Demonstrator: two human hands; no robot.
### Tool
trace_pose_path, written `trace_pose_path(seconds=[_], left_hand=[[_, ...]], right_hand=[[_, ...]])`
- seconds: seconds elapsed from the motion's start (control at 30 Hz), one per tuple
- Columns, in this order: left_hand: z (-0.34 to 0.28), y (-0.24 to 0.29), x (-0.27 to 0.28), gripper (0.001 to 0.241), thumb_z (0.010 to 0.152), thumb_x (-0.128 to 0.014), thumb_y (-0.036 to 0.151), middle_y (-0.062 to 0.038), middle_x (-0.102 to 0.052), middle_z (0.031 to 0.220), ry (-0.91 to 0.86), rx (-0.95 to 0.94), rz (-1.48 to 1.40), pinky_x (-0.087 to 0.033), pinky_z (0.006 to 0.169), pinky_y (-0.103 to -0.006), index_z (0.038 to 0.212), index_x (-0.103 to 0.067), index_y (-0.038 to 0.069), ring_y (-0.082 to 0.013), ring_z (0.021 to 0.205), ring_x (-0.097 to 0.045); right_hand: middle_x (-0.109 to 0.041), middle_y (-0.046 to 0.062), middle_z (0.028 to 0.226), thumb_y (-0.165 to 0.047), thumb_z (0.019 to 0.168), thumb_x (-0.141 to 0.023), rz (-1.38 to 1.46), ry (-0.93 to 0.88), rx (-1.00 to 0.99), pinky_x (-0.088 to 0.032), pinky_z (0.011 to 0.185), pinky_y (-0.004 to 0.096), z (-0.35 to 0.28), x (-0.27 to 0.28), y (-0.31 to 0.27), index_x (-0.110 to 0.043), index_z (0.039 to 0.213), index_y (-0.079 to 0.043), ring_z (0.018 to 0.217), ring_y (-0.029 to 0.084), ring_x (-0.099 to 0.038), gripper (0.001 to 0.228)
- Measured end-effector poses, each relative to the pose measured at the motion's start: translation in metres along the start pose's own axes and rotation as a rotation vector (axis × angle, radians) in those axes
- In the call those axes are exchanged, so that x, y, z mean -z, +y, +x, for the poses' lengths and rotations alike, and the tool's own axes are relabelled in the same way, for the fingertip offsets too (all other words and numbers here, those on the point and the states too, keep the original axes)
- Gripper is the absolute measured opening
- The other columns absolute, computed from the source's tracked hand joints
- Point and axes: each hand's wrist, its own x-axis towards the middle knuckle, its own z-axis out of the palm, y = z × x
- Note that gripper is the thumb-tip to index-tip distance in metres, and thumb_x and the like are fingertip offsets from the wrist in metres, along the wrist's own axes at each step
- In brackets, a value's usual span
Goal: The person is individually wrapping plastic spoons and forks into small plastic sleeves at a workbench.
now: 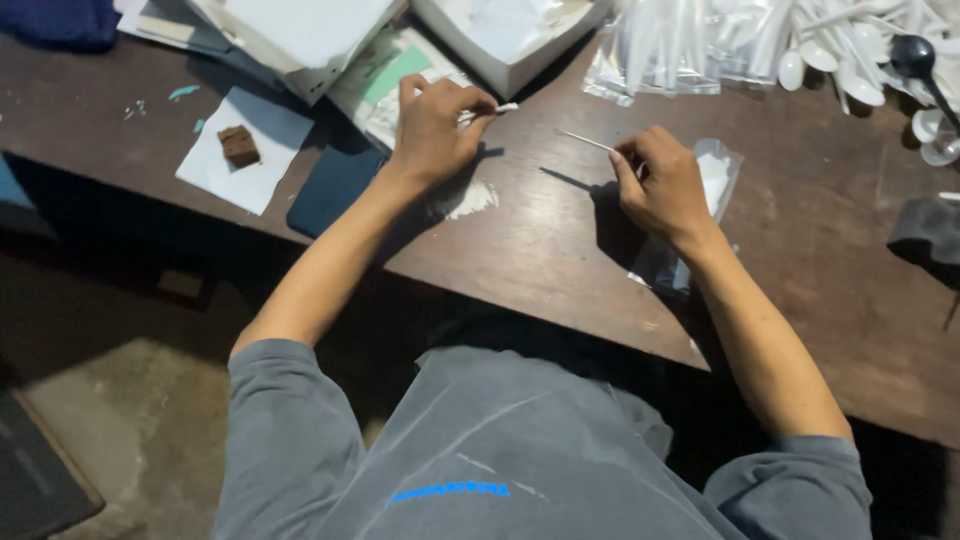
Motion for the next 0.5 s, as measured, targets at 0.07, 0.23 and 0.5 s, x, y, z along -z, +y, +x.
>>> trace_pose_path(seconds=[0.07,0.23,0.5], left_hand=[[-0.004,-0.01,0.003,0.007,0.09,-0.073,0.017,0.01,-0.077,0.089,0.075,0.053,0.038,-0.029,0.089,-0.0435,0.091,-0.077,0.023,-0.0162,0.084,-0.068],[-0.016,-0.036,0.0,0.007,0.085,-0.076,0.022,0.01,-0.076,0.084,0.173,0.271,0.173,-0.028,0.089,-0.0442,0.085,-0.081,0.026,-0.0148,0.09,-0.067],[-0.017,-0.027,0.004,0.011,0.085,-0.071,0.016,0.006,-0.078,0.087,0.032,0.374,0.099,-0.024,0.103,-0.0613,0.078,-0.08,0.02,-0.0251,0.104,-0.065]], right_hand=[[-0.06,0.01,0.085,-0.001,0.101,-0.069,0.003,-0.014,0.016,-0.045,0.066,0.035,0.004,-0.002,-0.005,-0.067,0.096,-0.002,0.07,0.023,-0.056,0.006],[-0.061,0.011,0.084,0.0,0.102,-0.071,0.022,-0.011,0.058,-0.045,0.066,0.035,0.01,-0.011,-0.009,-0.068,0.096,-0.001,0.07,0.023,-0.056,0.006],[-0.066,0.012,0.086,-0.004,0.101,-0.07,0.021,-0.04,0.018,-0.046,0.067,0.034,0.004,-0.014,-0.004,-0.071,0.098,0.0,0.073,0.024,-0.059,0.005]])
